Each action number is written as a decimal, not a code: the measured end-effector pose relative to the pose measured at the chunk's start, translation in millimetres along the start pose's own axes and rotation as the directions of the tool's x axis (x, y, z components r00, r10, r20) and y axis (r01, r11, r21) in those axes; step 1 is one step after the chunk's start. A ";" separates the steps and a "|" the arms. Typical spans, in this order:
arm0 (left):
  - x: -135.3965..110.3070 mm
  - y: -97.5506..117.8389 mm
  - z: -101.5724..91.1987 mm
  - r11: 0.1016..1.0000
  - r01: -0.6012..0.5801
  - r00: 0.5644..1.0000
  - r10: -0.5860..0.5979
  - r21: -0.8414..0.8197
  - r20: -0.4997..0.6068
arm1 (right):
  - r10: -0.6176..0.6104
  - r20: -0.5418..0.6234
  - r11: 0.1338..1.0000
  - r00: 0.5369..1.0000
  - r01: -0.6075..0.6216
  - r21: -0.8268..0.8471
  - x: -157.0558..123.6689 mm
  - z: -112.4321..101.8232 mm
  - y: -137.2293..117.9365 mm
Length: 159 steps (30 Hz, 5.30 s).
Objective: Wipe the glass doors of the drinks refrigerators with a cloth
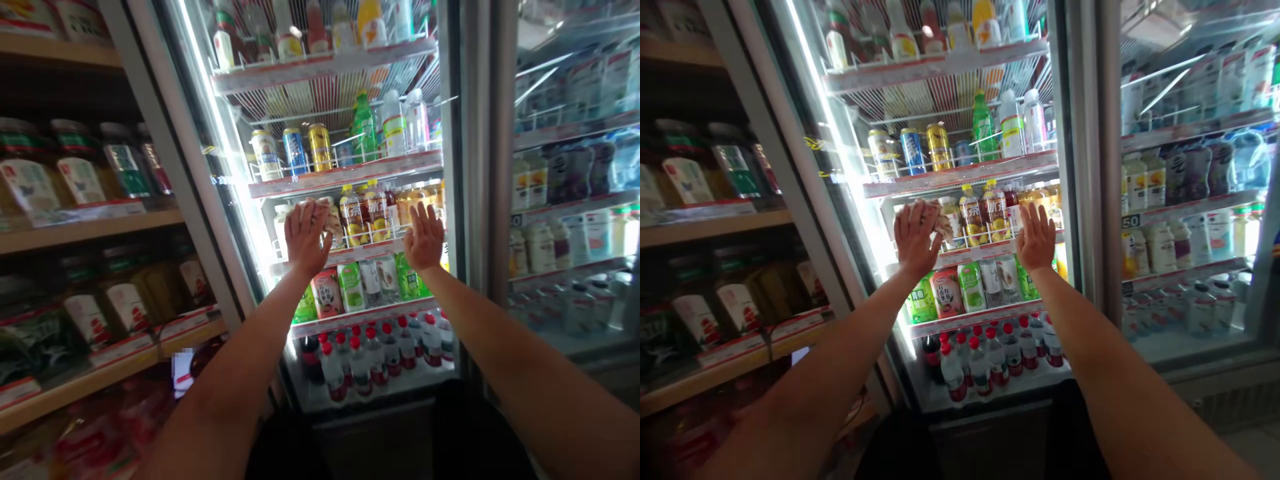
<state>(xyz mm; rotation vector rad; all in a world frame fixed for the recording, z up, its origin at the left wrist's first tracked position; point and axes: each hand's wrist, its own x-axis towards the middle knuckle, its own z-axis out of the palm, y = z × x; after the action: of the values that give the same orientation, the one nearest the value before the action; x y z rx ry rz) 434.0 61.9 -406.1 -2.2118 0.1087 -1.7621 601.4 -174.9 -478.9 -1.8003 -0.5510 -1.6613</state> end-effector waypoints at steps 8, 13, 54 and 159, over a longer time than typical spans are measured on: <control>-49.1 16.3 6.0 0.996 -0.087 0.994 0.088 -0.020 0.063 | 0.009 0.014 1.000 1.000 -0.009 -0.001 0.1 -1.9 -1.9; -78.4 28.9 12.8 0.993 -0.115 0.988 0.118 -0.034 0.101 | 0.011 0.018 1.000 1.000 -0.011 -0.014 0.7 -3.0 -1.2; -275.0 71.5 28.1 0.875 -0.390 0.709 0.484 -0.288 0.513 | 0.016 0.037 1.000 0.999 -0.016 -0.002 0.6 -2.4 -0.3; -107.1 -28.2 -12.0 0.969 0.195 0.981 -0.190 -0.149 0.045 | -0.779 0.262 0.621 0.569 0.644 0.447 -25.1 3.5 -122.3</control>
<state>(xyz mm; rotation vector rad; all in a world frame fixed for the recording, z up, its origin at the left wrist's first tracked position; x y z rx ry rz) 393.0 113.1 -496.1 -2.4301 0.0227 -1.8764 518.4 -81.7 -484.1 -1.8078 -1.8775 -1.4802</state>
